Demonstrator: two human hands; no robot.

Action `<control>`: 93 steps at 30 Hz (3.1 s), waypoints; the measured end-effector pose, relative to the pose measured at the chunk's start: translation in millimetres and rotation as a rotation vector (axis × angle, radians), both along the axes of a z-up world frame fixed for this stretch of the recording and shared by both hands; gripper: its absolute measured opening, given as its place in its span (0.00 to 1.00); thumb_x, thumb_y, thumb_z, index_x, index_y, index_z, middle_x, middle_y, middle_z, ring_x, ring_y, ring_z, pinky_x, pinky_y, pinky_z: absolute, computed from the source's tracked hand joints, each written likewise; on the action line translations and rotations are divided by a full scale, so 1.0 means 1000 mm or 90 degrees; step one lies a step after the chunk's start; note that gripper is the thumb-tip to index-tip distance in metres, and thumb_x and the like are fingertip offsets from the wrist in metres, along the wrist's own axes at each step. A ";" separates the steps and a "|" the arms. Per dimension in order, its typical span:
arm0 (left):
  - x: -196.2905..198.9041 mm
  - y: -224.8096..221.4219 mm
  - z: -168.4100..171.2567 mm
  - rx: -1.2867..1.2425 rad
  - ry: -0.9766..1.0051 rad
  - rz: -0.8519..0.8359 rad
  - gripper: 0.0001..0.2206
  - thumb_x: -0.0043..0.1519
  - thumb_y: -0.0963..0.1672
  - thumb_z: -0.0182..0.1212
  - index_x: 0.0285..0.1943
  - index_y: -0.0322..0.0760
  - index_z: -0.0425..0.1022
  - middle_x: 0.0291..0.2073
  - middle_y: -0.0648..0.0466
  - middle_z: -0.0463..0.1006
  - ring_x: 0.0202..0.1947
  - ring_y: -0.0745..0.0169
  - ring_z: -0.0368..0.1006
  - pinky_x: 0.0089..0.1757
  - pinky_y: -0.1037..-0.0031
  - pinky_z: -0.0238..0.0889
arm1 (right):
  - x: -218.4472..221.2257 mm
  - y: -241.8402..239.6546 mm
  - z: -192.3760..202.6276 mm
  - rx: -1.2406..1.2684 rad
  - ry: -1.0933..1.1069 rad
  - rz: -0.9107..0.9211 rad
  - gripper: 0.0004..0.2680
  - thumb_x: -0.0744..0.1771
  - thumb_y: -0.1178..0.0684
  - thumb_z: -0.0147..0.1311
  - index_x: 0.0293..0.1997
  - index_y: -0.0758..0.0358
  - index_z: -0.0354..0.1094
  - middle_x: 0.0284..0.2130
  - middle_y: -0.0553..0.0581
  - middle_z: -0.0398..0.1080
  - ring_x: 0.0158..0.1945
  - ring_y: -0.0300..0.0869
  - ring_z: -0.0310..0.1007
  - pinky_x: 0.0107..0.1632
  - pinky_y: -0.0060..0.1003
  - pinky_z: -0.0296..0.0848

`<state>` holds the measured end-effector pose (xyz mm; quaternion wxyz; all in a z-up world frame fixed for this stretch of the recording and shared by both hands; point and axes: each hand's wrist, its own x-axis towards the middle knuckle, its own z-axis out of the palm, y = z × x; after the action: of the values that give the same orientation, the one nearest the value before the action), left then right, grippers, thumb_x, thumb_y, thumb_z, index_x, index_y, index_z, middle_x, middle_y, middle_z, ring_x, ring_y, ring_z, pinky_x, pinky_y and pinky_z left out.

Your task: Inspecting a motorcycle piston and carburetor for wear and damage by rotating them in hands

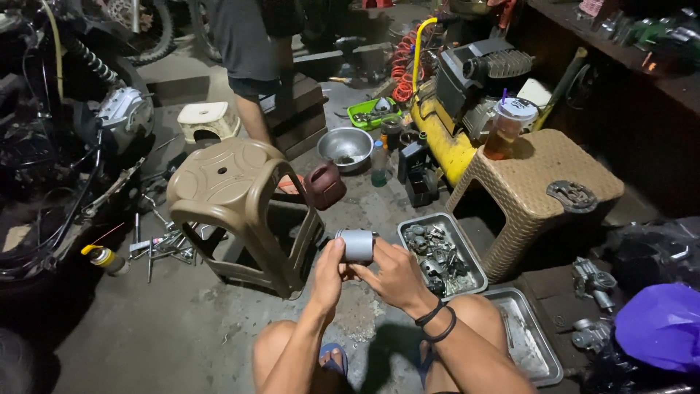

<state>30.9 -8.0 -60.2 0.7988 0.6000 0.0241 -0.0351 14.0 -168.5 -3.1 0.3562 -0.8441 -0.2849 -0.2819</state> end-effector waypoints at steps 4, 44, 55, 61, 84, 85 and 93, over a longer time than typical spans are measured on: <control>-0.004 0.002 0.007 -0.031 -0.024 0.023 0.18 0.70 0.54 0.49 0.50 0.38 0.74 0.23 0.47 0.76 0.22 0.53 0.79 0.33 0.65 0.75 | -0.001 -0.001 0.009 -0.025 -0.029 0.004 0.08 0.66 0.48 0.63 0.33 0.59 0.72 0.24 0.52 0.72 0.29 0.46 0.78 0.36 0.34 0.75; -0.010 0.009 0.017 -0.038 -0.004 0.080 0.22 0.67 0.50 0.56 0.64 0.33 0.63 0.40 0.48 0.69 0.29 0.58 0.78 0.40 0.65 0.77 | 0.022 -0.042 0.003 0.337 0.119 -0.015 0.04 0.69 0.57 0.58 0.43 0.65 0.77 0.33 0.59 0.75 0.33 0.46 0.81 0.37 0.37 0.79; -0.013 0.006 0.024 0.086 -0.042 0.030 0.30 0.65 0.52 0.62 0.68 0.29 0.60 0.42 0.47 0.72 0.30 0.55 0.80 0.41 0.64 0.73 | 0.019 -0.031 0.003 0.200 0.068 0.011 0.03 0.68 0.54 0.60 0.42 0.57 0.79 0.32 0.54 0.78 0.36 0.47 0.79 0.43 0.40 0.76; -0.002 0.046 0.066 0.258 -0.111 0.071 0.31 0.59 0.52 0.68 0.68 0.32 0.66 0.44 0.45 0.74 0.37 0.53 0.75 0.46 0.59 0.69 | 0.047 -0.066 0.023 0.096 -0.277 0.078 0.09 0.72 0.59 0.50 0.32 0.64 0.72 0.23 0.54 0.64 0.24 0.49 0.57 0.33 0.36 0.67; 0.152 0.225 0.027 0.715 -0.154 0.485 0.30 0.54 0.48 0.70 0.66 0.37 0.71 0.50 0.35 0.69 0.52 0.36 0.68 0.53 0.55 0.60 | 0.066 -0.035 0.018 0.004 0.406 -0.086 0.07 0.68 0.47 0.54 0.39 0.56 0.76 0.28 0.47 0.77 0.29 0.36 0.71 0.35 0.35 0.65; 0.159 0.251 0.016 0.719 -0.153 0.477 0.30 0.54 0.48 0.70 0.66 0.37 0.71 0.50 0.35 0.69 0.52 0.36 0.68 0.53 0.55 0.60 | 0.060 -0.029 0.018 0.007 0.413 -0.090 0.07 0.68 0.47 0.54 0.39 0.56 0.76 0.28 0.47 0.77 0.29 0.36 0.71 0.35 0.35 0.65; 0.241 0.314 -0.052 0.774 -0.064 0.406 0.21 0.70 0.55 0.62 0.54 0.36 0.84 0.45 0.47 0.84 0.44 0.45 0.79 0.40 0.56 0.67 | 0.009 -0.087 0.032 -0.163 0.428 -0.061 0.10 0.68 0.42 0.53 0.51 0.48 0.71 0.36 0.44 0.75 0.33 0.37 0.80 0.34 0.37 0.72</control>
<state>272.2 306.5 -111.7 0.2916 0.9061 0.1778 0.2497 23.1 -256.0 29.2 0.3077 -0.9398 -0.1449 0.0329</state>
